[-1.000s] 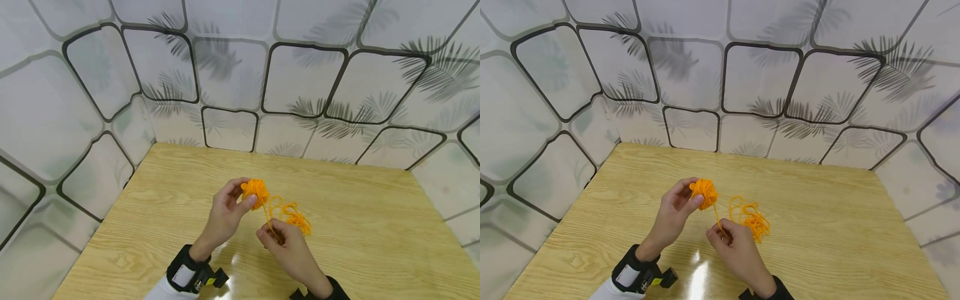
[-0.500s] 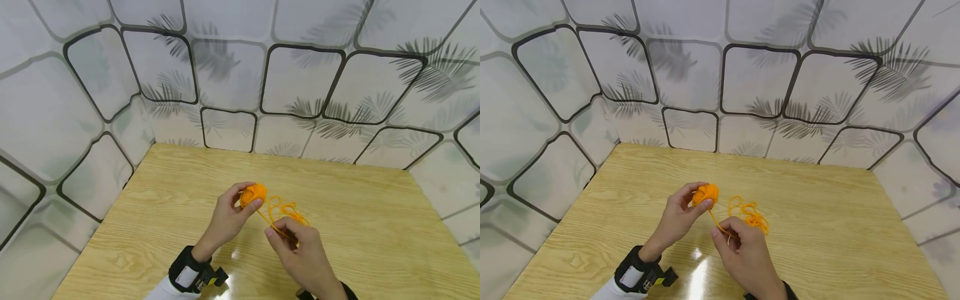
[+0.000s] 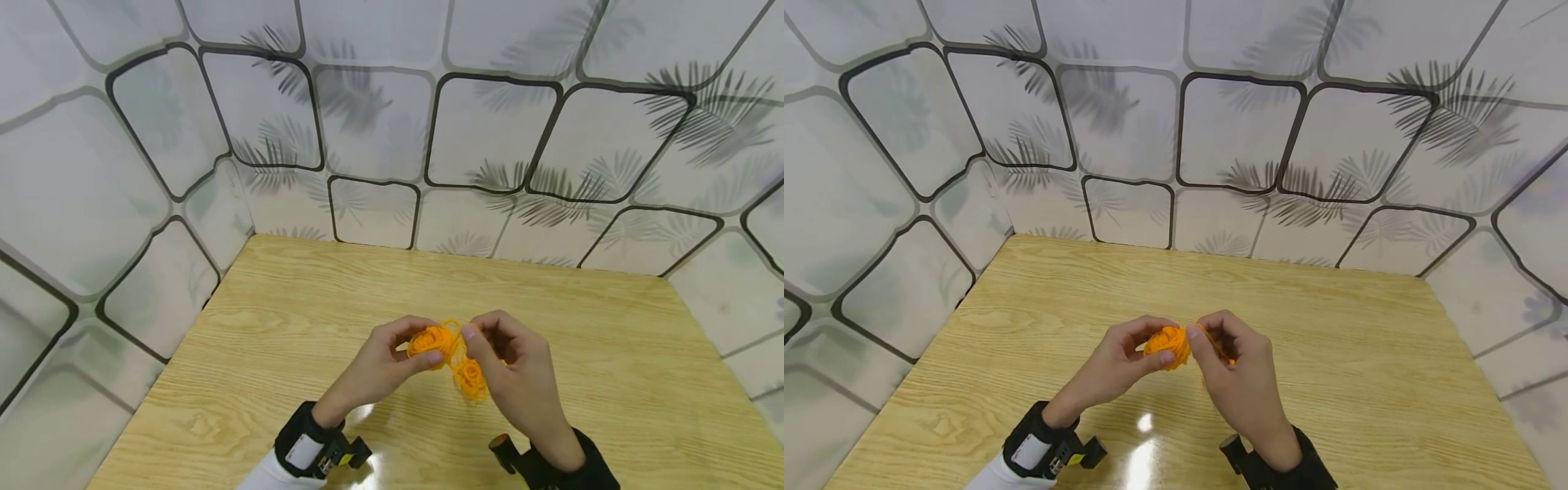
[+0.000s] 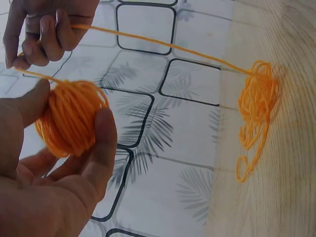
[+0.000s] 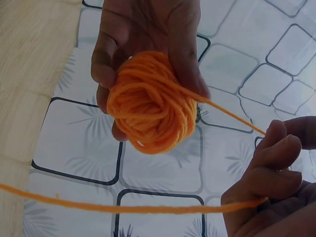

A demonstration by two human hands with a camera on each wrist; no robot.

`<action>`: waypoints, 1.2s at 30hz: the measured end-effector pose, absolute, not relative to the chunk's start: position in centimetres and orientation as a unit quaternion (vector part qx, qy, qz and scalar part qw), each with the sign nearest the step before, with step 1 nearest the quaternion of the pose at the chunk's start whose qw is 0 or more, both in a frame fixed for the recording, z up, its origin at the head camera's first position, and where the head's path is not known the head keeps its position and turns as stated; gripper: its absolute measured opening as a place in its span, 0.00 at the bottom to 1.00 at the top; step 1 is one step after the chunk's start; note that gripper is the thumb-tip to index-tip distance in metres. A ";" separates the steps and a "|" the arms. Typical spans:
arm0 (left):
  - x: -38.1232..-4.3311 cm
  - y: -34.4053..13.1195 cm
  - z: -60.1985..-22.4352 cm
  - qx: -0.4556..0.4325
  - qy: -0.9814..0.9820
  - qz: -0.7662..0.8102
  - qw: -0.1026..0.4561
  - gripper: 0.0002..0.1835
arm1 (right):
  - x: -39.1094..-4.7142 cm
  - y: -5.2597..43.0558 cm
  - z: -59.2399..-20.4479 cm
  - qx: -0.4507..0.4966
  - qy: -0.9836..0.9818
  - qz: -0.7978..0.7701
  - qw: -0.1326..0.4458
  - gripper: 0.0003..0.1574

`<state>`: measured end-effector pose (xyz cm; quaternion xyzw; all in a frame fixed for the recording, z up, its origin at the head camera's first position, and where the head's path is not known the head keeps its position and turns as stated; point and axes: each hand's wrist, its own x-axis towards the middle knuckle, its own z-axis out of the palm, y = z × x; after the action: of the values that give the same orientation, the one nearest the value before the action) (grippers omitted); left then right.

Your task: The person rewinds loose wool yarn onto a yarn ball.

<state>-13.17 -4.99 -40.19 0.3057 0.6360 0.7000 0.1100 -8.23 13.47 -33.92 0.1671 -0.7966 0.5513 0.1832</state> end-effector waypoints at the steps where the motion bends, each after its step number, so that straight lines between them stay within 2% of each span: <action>1: -13.2 -5.0 -40.2 0.310 0.633 0.699 0.118 0.20 | -8.5 13.6 -33.8 0.167 -0.795 0.553 0.184 0.03; 8: -12.8 -5.0 -39.6 0.342 0.660 0.653 0.147 0.20 | -9.8 14.3 -33.2 0.169 -0.801 0.546 0.176 0.04; 18: -12.5 -5.3 -39.0 0.399 0.622 0.657 0.152 0.19 | -11.7 14.0 -34.0 0.107 -0.760 0.626 0.142 0.16; 22: -12.4 -5.2 -38.9 0.414 0.575 0.695 0.124 0.20 | -12.7 14.0 -35.4 0.081 -0.751 0.648 0.098 0.20; 28: -12.4 -5.2 -38.7 0.392 0.543 0.739 0.077 0.20 | -13.6 13.9 -38.0 0.040 -0.743 0.667 0.014 0.23; 36: -12.7 -5.4 -38.5 0.332 0.552 0.765 0.014 0.20 | -13.8 13.5 -40.3 -0.010 -0.761 0.646 -0.058 0.16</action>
<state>-12.72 -5.41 -38.49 0.3321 0.5517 0.7649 0.0137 -13.81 13.51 -40.31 -0.0101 -0.7610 0.6461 -0.0578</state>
